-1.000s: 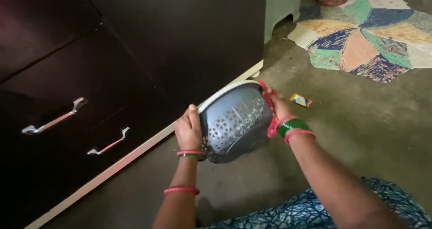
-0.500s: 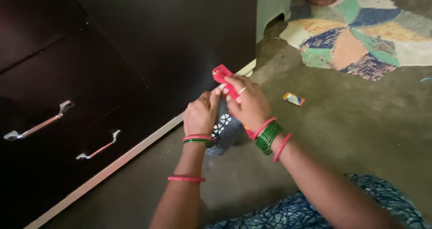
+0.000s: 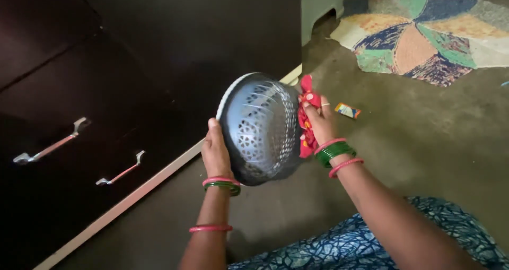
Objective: The person wipes a white plastic basket with a red cloth, then opens a nightstand drawer and removes several items one by one, placing them into the basket. Items include a comb, a tube, a small orange container, and a small bottle.
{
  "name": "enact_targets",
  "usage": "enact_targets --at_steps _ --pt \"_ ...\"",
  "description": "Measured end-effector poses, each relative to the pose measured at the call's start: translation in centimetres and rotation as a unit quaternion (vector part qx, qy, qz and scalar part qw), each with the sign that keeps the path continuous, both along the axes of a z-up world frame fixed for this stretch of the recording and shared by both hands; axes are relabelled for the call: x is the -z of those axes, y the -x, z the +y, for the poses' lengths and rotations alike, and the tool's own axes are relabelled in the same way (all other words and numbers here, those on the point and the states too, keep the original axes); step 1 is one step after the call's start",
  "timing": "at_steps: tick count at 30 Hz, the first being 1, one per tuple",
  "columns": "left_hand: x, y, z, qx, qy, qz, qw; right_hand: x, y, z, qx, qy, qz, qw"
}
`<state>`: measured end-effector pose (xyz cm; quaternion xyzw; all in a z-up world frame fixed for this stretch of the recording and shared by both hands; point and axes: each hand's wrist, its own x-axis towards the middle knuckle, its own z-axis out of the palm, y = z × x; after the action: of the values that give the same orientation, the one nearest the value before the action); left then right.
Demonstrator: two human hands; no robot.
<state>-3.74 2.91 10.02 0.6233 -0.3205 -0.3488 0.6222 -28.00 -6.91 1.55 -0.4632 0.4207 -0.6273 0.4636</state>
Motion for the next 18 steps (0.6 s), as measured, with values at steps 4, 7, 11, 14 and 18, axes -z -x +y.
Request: enact_targets --at_steps 4,7,11,14,18 --pt "-2.1 2.0 0.4 -0.033 0.002 0.232 0.972 -10.4 -2.0 5.6 0.042 0.084 0.254 0.963" --pt "-4.1 3.1 0.9 -0.032 -0.011 0.241 0.97 -15.2 -3.7 10.0 0.079 0.269 0.353 0.893" --pt "-6.4 3.5 2.6 -0.005 -0.002 0.248 0.969 -17.6 -2.7 9.5 0.114 0.373 0.401 0.829" --pt "-8.1 3.7 4.2 -0.005 0.042 0.241 0.97 -17.4 -2.0 6.5 0.115 0.281 0.308 0.902" --pt "-10.2 3.1 5.5 -0.032 0.104 0.249 0.962 -16.1 -0.3 8.1 0.082 0.143 0.347 0.923"
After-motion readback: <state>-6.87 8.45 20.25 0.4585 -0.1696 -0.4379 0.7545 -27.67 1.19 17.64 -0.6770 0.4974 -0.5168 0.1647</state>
